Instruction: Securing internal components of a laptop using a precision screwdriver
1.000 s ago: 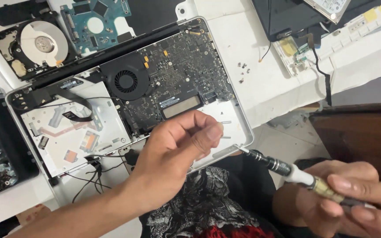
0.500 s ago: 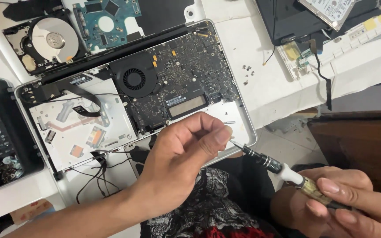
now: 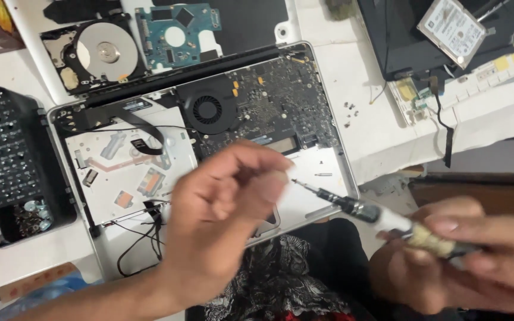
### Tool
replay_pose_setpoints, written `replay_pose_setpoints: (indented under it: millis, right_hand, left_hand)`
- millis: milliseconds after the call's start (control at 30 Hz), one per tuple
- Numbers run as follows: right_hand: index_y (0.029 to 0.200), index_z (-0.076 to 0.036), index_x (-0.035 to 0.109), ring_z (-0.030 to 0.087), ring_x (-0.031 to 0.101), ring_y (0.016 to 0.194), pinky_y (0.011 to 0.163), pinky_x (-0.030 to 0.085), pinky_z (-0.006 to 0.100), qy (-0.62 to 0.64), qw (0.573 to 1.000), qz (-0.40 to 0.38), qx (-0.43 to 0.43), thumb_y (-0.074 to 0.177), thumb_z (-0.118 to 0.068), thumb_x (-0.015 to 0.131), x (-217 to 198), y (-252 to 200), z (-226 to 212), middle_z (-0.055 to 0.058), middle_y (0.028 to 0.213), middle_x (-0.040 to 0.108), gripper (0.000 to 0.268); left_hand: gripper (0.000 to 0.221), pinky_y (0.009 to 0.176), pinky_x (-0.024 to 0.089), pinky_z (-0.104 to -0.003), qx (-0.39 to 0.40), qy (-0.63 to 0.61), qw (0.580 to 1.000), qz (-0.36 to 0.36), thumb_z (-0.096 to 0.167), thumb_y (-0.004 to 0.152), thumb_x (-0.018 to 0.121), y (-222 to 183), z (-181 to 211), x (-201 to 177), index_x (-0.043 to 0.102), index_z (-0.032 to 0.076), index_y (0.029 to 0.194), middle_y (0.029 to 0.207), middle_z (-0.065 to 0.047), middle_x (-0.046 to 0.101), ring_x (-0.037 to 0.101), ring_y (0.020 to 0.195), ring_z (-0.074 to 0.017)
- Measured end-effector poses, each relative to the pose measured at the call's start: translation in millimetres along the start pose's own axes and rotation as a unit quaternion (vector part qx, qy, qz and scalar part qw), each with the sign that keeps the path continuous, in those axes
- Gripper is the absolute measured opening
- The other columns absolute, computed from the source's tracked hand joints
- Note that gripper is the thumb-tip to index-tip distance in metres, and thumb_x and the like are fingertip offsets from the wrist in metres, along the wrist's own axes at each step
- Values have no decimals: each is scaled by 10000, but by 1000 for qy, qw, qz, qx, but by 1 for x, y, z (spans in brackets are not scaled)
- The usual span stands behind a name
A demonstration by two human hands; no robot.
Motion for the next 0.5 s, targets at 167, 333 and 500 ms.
replay_pose_setpoints:
  millis: [167,333,500]
  right_hand:
    - [933,-191,685,31,733,917,979,682,156,302,901,-272,150,1037,-298,621,63,57,47,-91,901,679,163]
    - [1041,51,446,344,764,874,723,661,333,86,927,-362,-55,874,92,788,181,124,-22,306,1008,633,383]
    - [1018,140,494,378,774,964,761,594,338,28,879,-476,-35,886,119,862,256,130,-40,322,1001,655,391]
  left_hand:
    - [475,414,383,-211,121,266,954,60,389,970,501,13,45,-63,646,-31,1139,858,-75,659,512,572,-93]
    - [309,781,484,-462,214,627,749,-6,247,958,731,14,35,-94,701,3,1145,1080,-111,643,588,1006,-308]
    - [431,850,474,-470,192,713,674,-7,430,991,624,21,2,-118,703,137,1296,1230,-99,665,556,1135,-278]
Point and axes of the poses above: each hand's wrist, its own y-axis towards the middle knuckle, its own x-axis out of the palm, z = x × y, the point moved 8 cm from there along y, towards the middle knuckle
